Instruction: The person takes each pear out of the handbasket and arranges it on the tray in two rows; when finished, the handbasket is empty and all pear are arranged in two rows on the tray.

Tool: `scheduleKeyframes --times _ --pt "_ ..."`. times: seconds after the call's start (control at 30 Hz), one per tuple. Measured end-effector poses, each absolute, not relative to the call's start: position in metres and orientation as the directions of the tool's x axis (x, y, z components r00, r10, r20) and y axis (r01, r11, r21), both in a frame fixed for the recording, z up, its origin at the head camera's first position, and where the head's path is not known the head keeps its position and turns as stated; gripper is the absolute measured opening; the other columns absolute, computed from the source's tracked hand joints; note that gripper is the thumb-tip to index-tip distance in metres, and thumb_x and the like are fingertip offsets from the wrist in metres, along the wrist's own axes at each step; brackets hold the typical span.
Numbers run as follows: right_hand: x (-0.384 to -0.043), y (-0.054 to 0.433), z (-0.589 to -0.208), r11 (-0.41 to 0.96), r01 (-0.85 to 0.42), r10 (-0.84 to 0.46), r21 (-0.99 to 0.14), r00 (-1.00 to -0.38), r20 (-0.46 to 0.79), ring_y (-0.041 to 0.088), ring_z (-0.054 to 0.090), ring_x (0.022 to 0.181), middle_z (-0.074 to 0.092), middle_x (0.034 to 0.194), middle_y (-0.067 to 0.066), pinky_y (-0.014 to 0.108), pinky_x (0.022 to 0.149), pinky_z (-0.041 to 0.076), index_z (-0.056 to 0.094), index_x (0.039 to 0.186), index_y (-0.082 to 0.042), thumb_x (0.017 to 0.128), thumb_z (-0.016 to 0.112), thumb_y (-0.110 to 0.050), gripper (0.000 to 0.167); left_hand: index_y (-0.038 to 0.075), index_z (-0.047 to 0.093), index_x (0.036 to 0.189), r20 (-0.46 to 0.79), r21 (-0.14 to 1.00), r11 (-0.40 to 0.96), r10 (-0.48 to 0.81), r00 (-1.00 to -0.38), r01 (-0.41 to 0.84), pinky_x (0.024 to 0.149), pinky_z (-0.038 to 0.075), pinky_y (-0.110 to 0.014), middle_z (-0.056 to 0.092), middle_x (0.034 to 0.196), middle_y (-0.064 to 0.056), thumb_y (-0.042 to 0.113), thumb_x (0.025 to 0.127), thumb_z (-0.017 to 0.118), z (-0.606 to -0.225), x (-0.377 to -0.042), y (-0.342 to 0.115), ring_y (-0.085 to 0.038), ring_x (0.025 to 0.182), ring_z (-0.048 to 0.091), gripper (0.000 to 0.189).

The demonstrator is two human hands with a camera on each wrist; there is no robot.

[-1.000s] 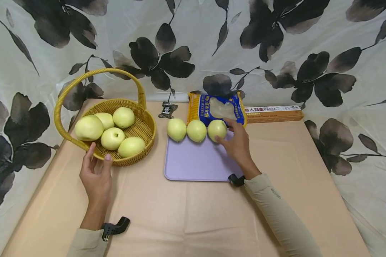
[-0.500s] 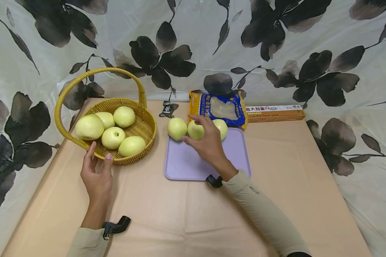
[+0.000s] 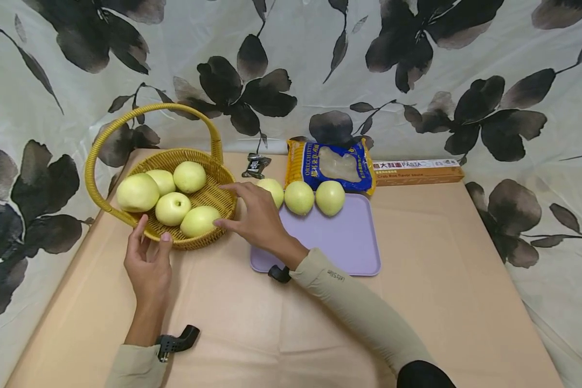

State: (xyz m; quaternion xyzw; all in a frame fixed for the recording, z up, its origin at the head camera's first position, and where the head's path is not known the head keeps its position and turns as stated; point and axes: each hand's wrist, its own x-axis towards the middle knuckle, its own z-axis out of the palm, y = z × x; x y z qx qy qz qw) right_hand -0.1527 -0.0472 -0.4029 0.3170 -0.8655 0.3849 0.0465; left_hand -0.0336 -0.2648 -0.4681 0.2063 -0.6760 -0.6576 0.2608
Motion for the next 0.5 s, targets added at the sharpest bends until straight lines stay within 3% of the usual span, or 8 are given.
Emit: scheduleKeyframes --times 0.2,0.5 --pt "-0.156 -0.074 -0.402 0.539 -0.607 -0.589 -0.584 -0.767 0.254 0.012 0.061 0.134 0.070 0.139 -0.008 0.036 0.126 0.037 0.066 0.141 -0.027 0.084 0.089 -0.049 0.065 0.020 0.047 0.160 0.077 0.997 0.033 -0.612 -0.788 0.071 0.100 0.050 -0.007 0.035 0.170 0.001 0.011 0.104 0.068 -0.465 -0.033 -0.263 -0.036 0.162 0.026 0.061" --pt "-0.160 -0.103 -0.404 0.637 -0.586 -0.618 -0.501 -0.777 0.124 0.008 0.062 0.133 0.072 0.136 -0.013 0.049 0.133 0.024 0.068 0.137 -0.029 0.086 0.086 -0.055 0.059 0.022 0.049 0.159 0.069 0.997 0.012 -0.622 -0.780 0.080 0.101 0.051 -0.008 0.035 0.170 0.000 0.009 0.104 0.068 -0.465 -0.033 -0.261 -0.037 0.162 0.026 0.060"
